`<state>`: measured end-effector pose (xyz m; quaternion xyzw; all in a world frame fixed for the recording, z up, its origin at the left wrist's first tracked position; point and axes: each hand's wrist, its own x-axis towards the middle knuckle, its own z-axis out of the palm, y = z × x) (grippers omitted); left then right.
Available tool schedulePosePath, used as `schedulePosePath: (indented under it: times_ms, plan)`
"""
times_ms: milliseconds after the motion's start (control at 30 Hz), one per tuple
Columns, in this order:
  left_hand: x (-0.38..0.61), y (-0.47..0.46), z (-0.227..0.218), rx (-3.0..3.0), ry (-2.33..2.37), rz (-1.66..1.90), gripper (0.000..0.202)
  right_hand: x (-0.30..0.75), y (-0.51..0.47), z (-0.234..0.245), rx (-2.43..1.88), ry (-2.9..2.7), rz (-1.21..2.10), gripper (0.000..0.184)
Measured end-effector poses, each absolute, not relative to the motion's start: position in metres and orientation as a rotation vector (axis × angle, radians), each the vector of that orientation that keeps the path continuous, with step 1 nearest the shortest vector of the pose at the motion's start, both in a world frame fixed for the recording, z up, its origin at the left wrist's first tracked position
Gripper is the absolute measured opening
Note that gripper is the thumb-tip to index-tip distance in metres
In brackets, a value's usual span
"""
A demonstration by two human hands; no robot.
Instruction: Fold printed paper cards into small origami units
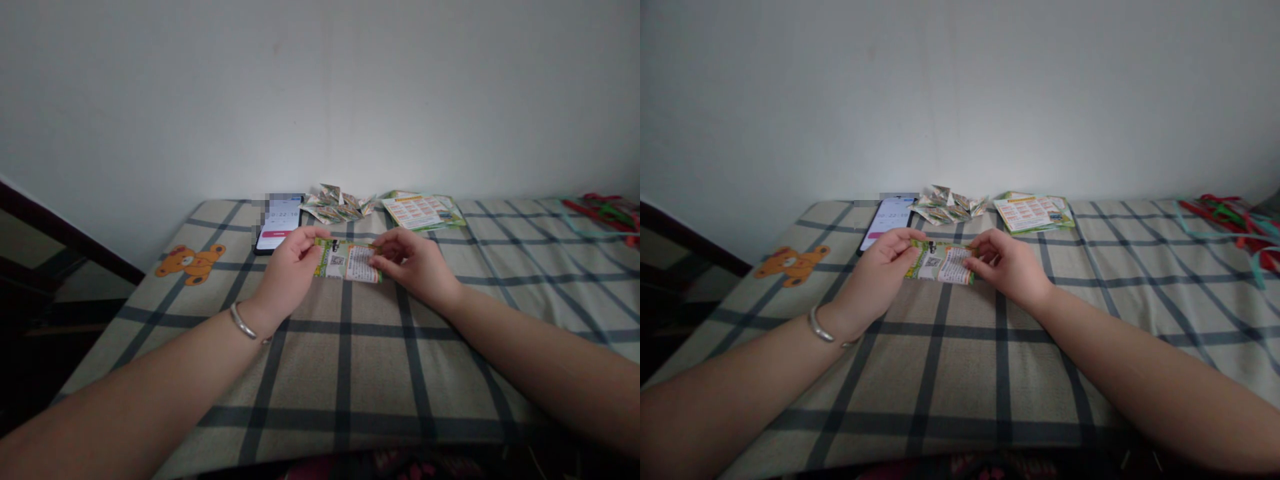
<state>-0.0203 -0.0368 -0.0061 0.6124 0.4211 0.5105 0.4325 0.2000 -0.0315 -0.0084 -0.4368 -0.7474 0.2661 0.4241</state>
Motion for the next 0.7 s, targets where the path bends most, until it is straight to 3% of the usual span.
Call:
schedulePosePath:
  times_ms: [167,400,700]
  plan:
    - [-0.0191,-0.0374,-0.0063,1.473,1.042,1.305,0.019,0.1968,-0.0272,-0.0113,-1.001,-1.683,0.991,0.031]
    - [-0.0227,-0.0385,-0.0071,1.749,1.141,1.217,0.02,0.1951,-0.029,-0.0092,-0.989,-1.627,0.946,0.033]
    - [-0.0214,-0.0362,-0.0107,1.684,1.064,1.183,0.019,0.1929,-0.0326,-0.0078,-0.974,-1.609,0.91,0.028]
